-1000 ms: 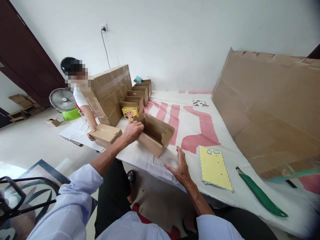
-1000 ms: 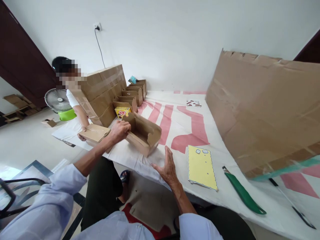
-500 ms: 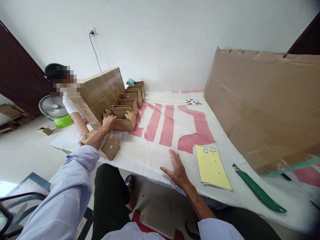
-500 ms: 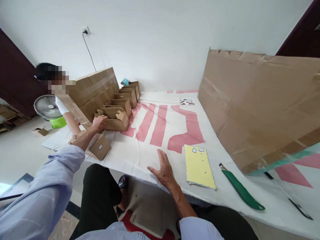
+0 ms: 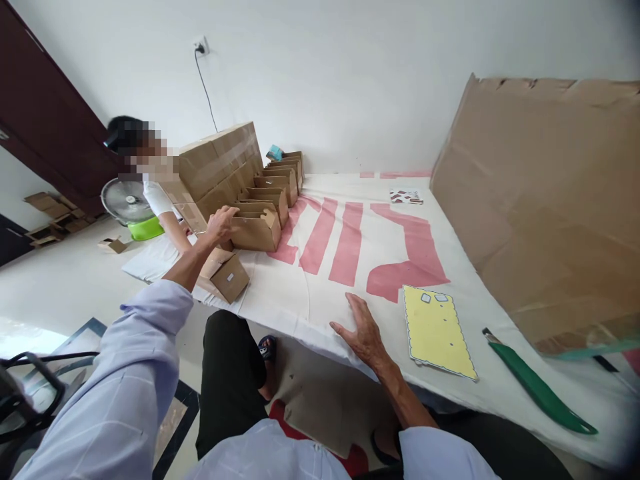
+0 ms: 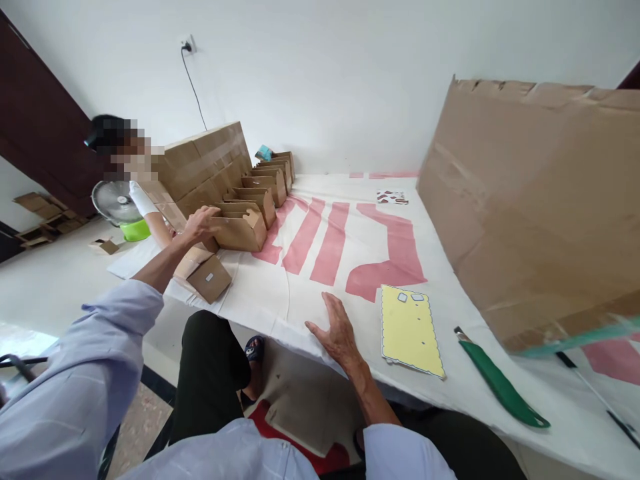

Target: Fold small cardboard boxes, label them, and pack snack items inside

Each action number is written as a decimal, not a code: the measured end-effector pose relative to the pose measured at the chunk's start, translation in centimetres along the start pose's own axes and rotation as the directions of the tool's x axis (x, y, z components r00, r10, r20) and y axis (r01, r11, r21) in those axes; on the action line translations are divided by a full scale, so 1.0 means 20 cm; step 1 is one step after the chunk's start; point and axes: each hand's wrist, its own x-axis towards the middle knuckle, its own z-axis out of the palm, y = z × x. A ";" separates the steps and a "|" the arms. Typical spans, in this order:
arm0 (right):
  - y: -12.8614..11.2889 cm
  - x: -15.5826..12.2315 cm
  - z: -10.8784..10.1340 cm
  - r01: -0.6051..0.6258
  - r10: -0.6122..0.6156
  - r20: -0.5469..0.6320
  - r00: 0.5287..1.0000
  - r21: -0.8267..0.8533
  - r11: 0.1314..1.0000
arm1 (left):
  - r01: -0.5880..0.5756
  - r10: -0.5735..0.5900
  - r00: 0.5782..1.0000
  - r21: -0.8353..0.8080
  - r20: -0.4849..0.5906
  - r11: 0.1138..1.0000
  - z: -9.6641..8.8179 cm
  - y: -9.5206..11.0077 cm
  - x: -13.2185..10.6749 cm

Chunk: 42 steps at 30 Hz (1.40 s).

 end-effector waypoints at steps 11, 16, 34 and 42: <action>-0.17 0.00 -0.03 -0.022 0.046 0.161 0.986 -0.148 0.989 | -0.340 0.277 0.935 -0.341 -0.220 0.876 0.07 0.15 -0.53; -0.26 -0.06 -0.10 -0.048 0.076 0.121 0.990 -0.217 0.975 | -0.382 0.380 0.920 -0.416 -0.092 0.825 0.31 0.41 -0.75; 0.09 -0.47 -0.60 -0.476 0.477 -0.154 0.865 -0.552 0.685 | -0.736 0.818 0.572 -0.479 -0.061 0.478 0.57 1.61 -1.24; 0.09 -0.48 -0.58 -0.463 0.432 -0.193 0.881 -0.534 0.707 | -0.779 0.857 0.516 -0.412 0.008 0.472 0.61 1.91 -1.25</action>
